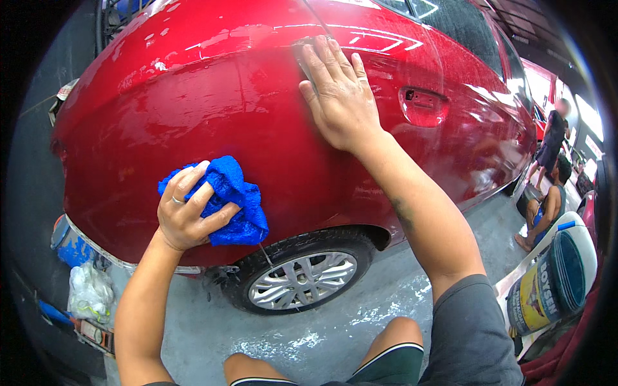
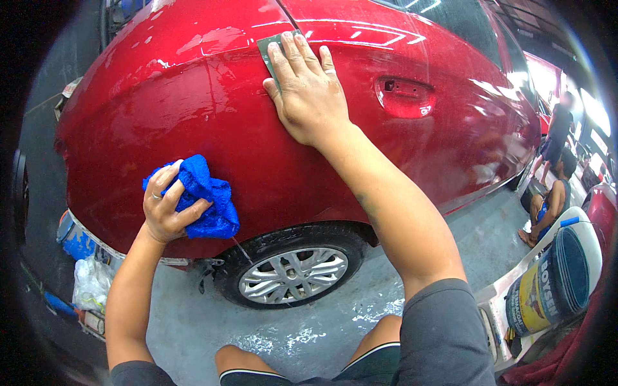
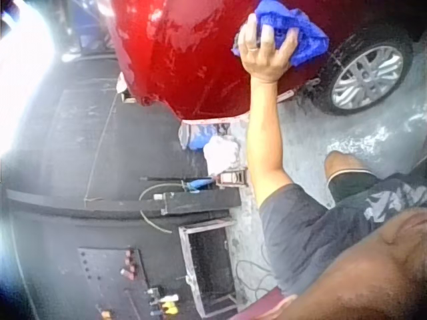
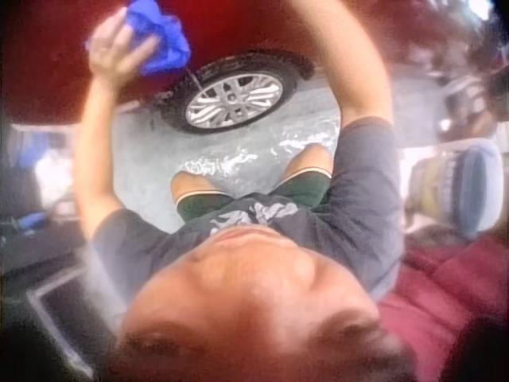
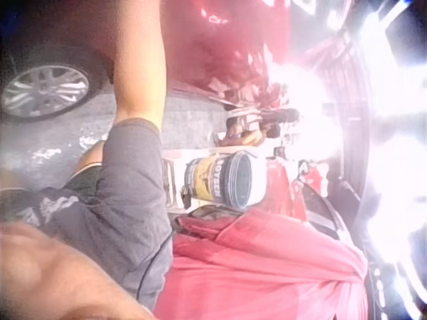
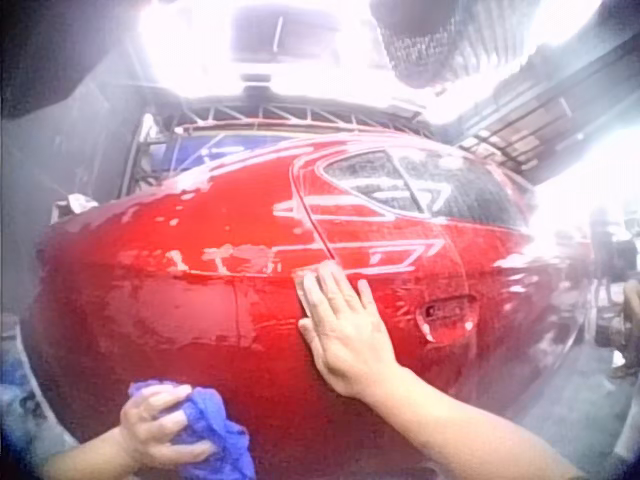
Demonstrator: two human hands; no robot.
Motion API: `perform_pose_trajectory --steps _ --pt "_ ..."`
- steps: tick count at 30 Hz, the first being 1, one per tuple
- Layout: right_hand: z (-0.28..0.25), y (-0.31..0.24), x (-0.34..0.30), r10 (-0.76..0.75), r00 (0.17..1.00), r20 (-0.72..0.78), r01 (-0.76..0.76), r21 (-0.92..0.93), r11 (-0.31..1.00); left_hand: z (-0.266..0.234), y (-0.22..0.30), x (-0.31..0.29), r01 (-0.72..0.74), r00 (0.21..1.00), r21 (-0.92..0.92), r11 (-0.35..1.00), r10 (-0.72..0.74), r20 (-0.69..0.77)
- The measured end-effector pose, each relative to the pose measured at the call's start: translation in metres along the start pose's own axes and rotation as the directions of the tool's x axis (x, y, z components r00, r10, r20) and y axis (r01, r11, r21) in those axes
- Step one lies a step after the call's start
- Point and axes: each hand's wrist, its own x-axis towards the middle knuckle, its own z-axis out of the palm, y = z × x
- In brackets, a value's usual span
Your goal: The person scrubs the rear quarter panel and wheel arch of a red car using a sanding block and a blue microfiber cloth. They repeatedly rub the surface with the block and wipe the area with the cloth to clean the paint.
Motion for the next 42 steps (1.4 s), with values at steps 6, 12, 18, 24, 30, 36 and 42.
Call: perform_pose_trajectory --steps 6,12,18,24,30,36,42 --pt "-0.035 -0.021 -0.205 0.055 0.948 0.313 -0.091 0.102 0.991 -0.014 -0.009 -0.005 -0.022 1.0 0.028 0.999 0.022 -0.003" --pt "-0.006 0.007 -0.027 -0.079 0.997 0.004 0.078 0.065 0.995 0.006 -0.004 -0.006 -0.048 0.999 0.011 0.999 0.048 -0.017" --pt "-0.023 -0.011 -0.182 0.001 0.975 0.221 -0.041 0.177 0.983 0.0 -0.013 -0.032 -0.069 0.996 0.056 0.996 0.066 0.057" --pt "-0.024 0.058 -0.41 -0.093 0.919 0.382 0.042 0.138 0.989 0.015 -0.006 -0.025 -0.061 0.995 0.065 0.996 0.055 0.083" --pt "-0.01 0.039 -0.305 -0.113 0.959 0.261 0.056 0.216 0.975 0.006 -0.016 -0.037 -0.055 0.989 0.105 0.993 0.04 0.141" --pt "-0.03 0.082 -0.384 -0.207 0.91 0.36 0.16 0.156 0.975 0.014 -0.009 -0.03 -0.05 0.993 0.089 0.995 0.04 0.115" --pt "-0.023 0.01 -0.16 -0.054 0.977 0.209 -0.001 0.255 0.967 0.009 -0.007 -0.019 -0.066 0.989 0.096 0.993 0.053 0.135"
